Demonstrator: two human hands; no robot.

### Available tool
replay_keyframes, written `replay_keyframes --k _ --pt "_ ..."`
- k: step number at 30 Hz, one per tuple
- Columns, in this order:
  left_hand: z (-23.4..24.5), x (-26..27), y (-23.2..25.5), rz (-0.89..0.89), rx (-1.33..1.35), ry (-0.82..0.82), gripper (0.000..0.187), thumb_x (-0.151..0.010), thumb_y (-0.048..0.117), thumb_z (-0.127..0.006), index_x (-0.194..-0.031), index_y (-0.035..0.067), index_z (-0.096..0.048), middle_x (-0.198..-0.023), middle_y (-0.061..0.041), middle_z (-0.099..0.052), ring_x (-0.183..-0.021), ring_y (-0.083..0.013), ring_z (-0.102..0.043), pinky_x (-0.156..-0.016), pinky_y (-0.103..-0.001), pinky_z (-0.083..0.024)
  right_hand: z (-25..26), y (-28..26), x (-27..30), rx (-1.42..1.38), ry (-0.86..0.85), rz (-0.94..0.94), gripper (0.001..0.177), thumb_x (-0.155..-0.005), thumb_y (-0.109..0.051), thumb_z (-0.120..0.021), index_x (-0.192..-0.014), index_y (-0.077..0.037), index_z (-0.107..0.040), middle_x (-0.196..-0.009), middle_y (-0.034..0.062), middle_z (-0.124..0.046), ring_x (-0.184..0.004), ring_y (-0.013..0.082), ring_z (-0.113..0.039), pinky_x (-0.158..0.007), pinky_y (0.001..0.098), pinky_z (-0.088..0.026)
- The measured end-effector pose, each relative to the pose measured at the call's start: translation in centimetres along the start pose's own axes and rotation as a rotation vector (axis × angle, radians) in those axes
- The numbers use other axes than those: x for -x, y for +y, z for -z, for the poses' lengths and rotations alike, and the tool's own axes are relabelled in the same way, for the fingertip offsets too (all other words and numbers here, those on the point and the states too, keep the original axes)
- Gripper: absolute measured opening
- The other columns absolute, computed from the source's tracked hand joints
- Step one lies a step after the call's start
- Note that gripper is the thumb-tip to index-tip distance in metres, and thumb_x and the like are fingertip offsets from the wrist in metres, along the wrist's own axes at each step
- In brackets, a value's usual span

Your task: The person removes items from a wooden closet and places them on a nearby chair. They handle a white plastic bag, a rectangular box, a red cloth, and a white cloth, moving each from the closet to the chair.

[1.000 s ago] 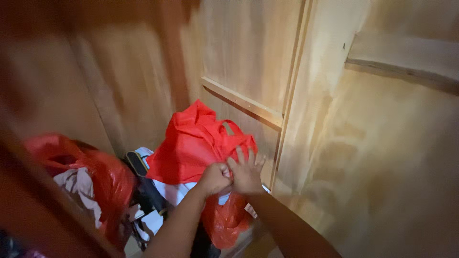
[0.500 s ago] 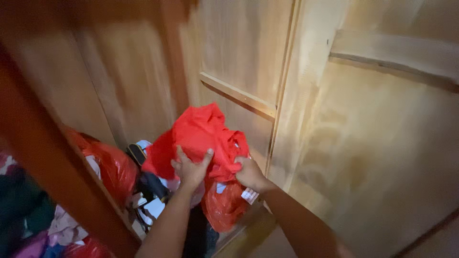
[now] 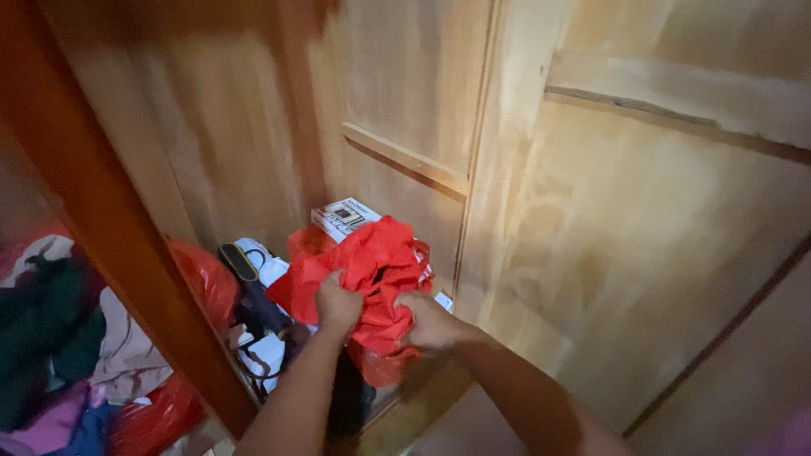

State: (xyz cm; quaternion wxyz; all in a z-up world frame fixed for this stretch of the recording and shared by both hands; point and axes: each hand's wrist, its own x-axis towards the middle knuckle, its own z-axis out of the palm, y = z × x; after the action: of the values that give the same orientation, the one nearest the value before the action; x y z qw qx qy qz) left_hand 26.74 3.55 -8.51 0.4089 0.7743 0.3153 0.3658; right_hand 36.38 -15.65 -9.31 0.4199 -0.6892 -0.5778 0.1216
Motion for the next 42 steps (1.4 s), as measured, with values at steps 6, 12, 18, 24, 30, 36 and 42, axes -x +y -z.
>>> replay_keyframes --k 6,12,18,24,30,36,42 --pt "0.3 1.4 0.3 -0.033 0.173 -0.034 0.025 -0.081 0.005 -0.067 -0.104 0.003 -0.077 -0.093 -0.017 -0.080 -0.084 -0.0265 -0.076 -0.079 -0.037 -0.057 2.8 -4.3 1.8 0.406 0.030 -0.201 0.138 -0.050 -0.041 -0.105 -0.157 -0.014 -0.021 -0.156 0.0278 -0.023 -0.149 0.0479 -0.020 -0.122 0.0529 -0.026" --pt "-0.5 2.5 -0.1 -0.022 0.250 -0.354 0.047 -0.074 -0.011 -0.053 -0.113 0.003 -0.074 -0.081 -0.005 -0.072 -0.069 -0.0166 -0.065 -0.061 -0.032 -0.053 4.0 -7.6 2.4 0.595 0.055 -0.390 0.158 -0.048 -0.030 -0.108 -0.159 -0.024 0.005 -0.168 0.0254 0.000 -0.151 0.0487 -0.008 -0.115 0.0599 -0.023" --pt "0.4 3.7 -0.4 0.063 0.320 -0.481 0.048 -0.075 -0.009 -0.051 -0.116 0.005 -0.071 -0.085 -0.003 -0.073 -0.067 -0.0146 -0.065 -0.057 -0.030 -0.052 3.0 -3.7 3.6 0.077 0.100 -0.079 0.066 -0.075 -0.008 -0.068 -0.140 -0.013 -0.059 -0.125 0.0168 -0.075 -0.116 0.0275 -0.072 -0.095 0.0380 -0.055" --pt "1.4 4.5 1.2 -0.004 0.231 -0.448 0.047 -0.073 0.004 -0.067 -0.120 0.004 -0.070 -0.107 -0.011 -0.076 -0.094 -0.0201 -0.071 -0.083 -0.032 -0.057 2.8 -2.3 3.4 0.200 0.185 -0.321 0.035 -0.083 -0.006 -0.063 -0.117 -0.010 -0.073 -0.110 0.0168 -0.076 -0.103 0.0255 -0.071 -0.091 0.0378 -0.054" --pt "3.3 5.4 3.9 -0.242 -0.150 -0.258 0.086 -0.072 0.041 -0.088 -0.144 0.009 -0.053 -0.146 -0.024 -0.047 -0.138 -0.0379 -0.044 -0.116 -0.042 -0.037 4.0 -3.9 3.5 0.109 0.342 -0.280 0.033 -0.084 -0.006 -0.061 -0.114 -0.010 -0.075 -0.109 0.0190 -0.077 -0.103 0.0273 -0.074 -0.091 0.0371 -0.054" --pt "5.0 8.8 8.9 -0.425 -0.130 -0.427 0.141 -0.048 0.054 -0.099 -0.160 0.018 -0.021 -0.157 -0.028 -0.027 -0.146 -0.0437 -0.031 -0.118 -0.049 -0.031 4.6 -3.9 2.7 -0.049 0.473 -0.352 0.029 -0.089 -0.007 -0.063 -0.118 -0.004 -0.070 -0.111 0.0124 -0.075 -0.108 0.0234 -0.069 -0.095 0.0359 -0.052" --pt "5.8 12.2 13.3 -0.207 -0.465 -0.628 0.155 -0.044 0.047 -0.102 -0.165 0.037 -0.005 -0.168 -0.023 0.006 -0.150 -0.0398 -0.026 -0.111 -0.050 -0.041 3.7 -4.9 0.5 -0.708 0.576 -0.447 0.030 -0.093 -0.002 -0.053 -0.117 -0.002 -0.072 -0.109 0.0134 -0.076 -0.096 0.0253 -0.075 -0.084 0.0412 -0.063"
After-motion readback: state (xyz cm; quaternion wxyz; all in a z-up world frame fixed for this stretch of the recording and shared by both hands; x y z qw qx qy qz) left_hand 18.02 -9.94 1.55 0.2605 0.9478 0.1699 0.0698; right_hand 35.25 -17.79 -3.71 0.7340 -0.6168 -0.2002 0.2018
